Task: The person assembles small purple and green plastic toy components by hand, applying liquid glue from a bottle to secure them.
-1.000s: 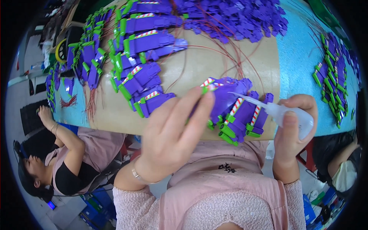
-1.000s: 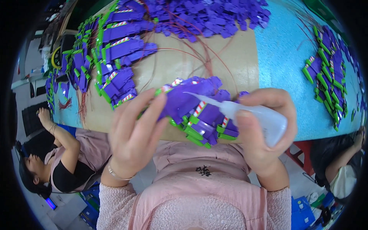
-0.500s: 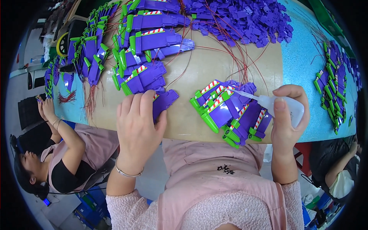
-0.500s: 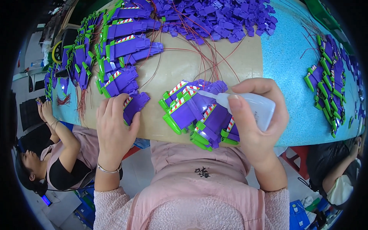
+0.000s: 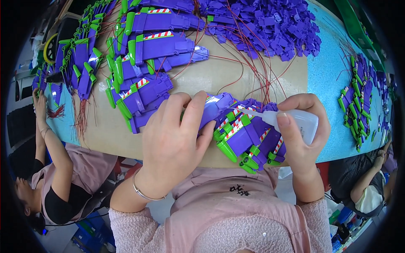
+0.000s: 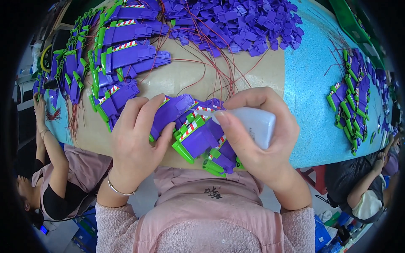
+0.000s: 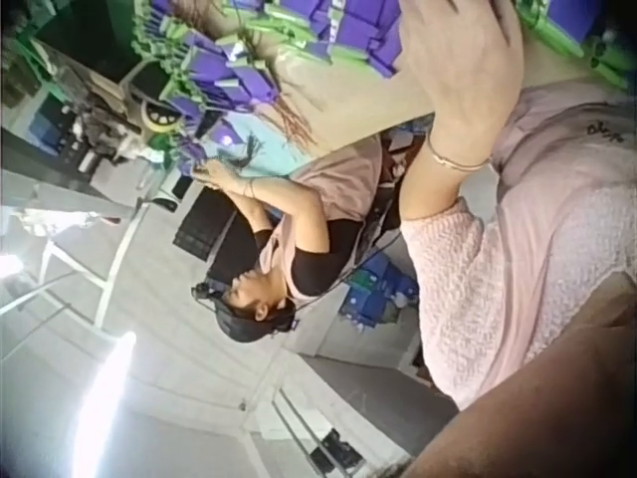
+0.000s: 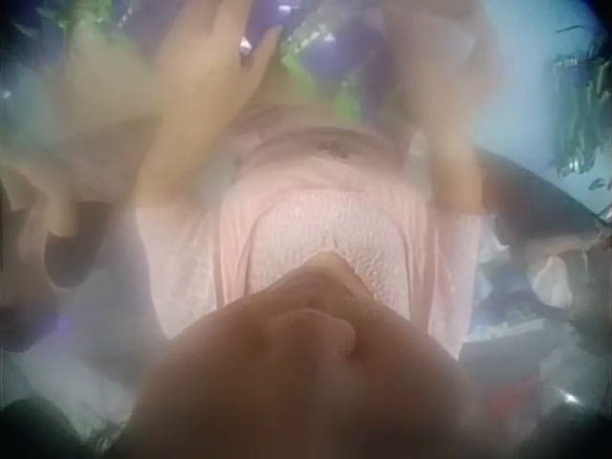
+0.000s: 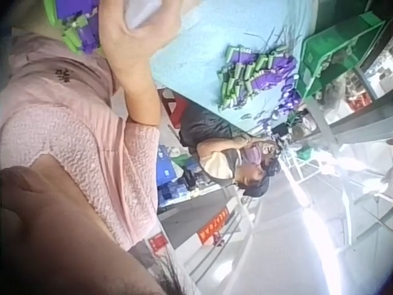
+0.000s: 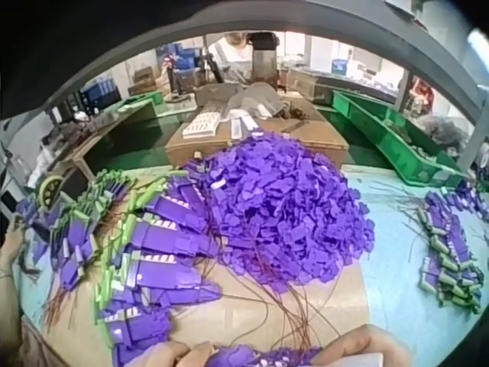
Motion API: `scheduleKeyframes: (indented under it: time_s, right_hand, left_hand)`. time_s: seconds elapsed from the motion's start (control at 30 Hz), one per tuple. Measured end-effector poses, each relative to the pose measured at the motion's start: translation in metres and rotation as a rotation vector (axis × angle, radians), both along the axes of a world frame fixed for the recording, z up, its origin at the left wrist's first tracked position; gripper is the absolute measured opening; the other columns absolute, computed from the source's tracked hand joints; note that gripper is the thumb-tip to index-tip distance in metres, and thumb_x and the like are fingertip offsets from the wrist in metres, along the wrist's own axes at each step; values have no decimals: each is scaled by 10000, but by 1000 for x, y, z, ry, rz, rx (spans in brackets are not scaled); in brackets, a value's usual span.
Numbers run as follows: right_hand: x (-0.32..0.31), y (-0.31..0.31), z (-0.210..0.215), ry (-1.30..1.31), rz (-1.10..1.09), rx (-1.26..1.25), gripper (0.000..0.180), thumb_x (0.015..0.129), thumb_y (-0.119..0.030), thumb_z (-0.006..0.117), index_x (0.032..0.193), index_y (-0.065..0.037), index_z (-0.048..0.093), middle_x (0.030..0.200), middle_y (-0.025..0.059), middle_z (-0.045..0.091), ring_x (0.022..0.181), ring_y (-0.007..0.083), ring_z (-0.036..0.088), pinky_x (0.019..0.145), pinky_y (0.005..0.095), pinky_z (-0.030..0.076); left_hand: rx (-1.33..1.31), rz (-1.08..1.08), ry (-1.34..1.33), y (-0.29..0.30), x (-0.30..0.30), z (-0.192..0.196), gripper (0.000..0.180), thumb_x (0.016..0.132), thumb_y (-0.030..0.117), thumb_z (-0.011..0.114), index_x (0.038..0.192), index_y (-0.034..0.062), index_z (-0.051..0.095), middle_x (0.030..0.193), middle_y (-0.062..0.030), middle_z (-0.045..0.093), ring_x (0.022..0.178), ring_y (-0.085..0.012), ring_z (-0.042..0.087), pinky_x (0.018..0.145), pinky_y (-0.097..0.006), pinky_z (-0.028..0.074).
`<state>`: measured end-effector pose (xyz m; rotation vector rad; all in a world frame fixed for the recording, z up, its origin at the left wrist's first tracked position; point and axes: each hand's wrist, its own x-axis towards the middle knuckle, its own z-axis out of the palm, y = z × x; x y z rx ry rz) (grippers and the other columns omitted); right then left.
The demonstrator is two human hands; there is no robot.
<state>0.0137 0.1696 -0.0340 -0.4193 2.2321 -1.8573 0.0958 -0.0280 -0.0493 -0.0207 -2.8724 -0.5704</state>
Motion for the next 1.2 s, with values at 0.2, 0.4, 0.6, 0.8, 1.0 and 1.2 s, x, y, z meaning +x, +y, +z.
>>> scheduleKeyframes:
  time_s: [0.2,0.4,0.6,0.8,1.0,1.2]
  right_hand:
    - [-4,-2,-5,145,87,128,192,797,-73,751,904,17,620,799,65,651,684,80,596,590,206,462]
    - [-3,-1,-3,70,-14,73,186,804,-70,747,909,9,616,806,48,646,667,70,578,581,199,451]
    - [-2,-7,0,33,-47,-56,185,807,-52,738,920,12,607,805,45,643,680,65,574,584,199,449]
    - [-3,-2,-5,137,-28,63,189,820,-39,717,954,3,592,850,41,631,714,62,567,607,201,445]
    - [-2,6,-15,86,-185,-4,209,895,-178,656,955,-12,544,836,-7,502,653,24,453,563,152,344]
    - [-2,8,-11,50,-130,-20,183,891,-155,661,955,-16,561,831,-10,528,667,19,460,567,159,345]
  left_hand:
    - [22,14,-23,1,0,-3,477,700,141,751,1133,36,580,943,-95,524,799,-259,579,633,-365,479]
    - [16,0,20,1,0,-4,485,696,131,749,1144,35,589,941,-82,522,762,-242,556,610,-359,461]
    - [-98,-49,127,-1,-1,-6,454,693,90,675,1143,53,628,942,-65,535,727,-207,528,580,-338,443]
    - [-119,-52,140,-5,0,-6,432,703,119,668,1131,63,638,936,-62,537,724,-205,528,592,-337,447]
    - [31,37,69,0,-15,-15,437,693,73,747,1109,24,622,954,-129,559,838,-301,552,727,-399,472]
    - [180,18,130,14,5,-13,420,705,51,729,1100,-5,598,1028,-166,555,919,-336,553,808,-420,456]
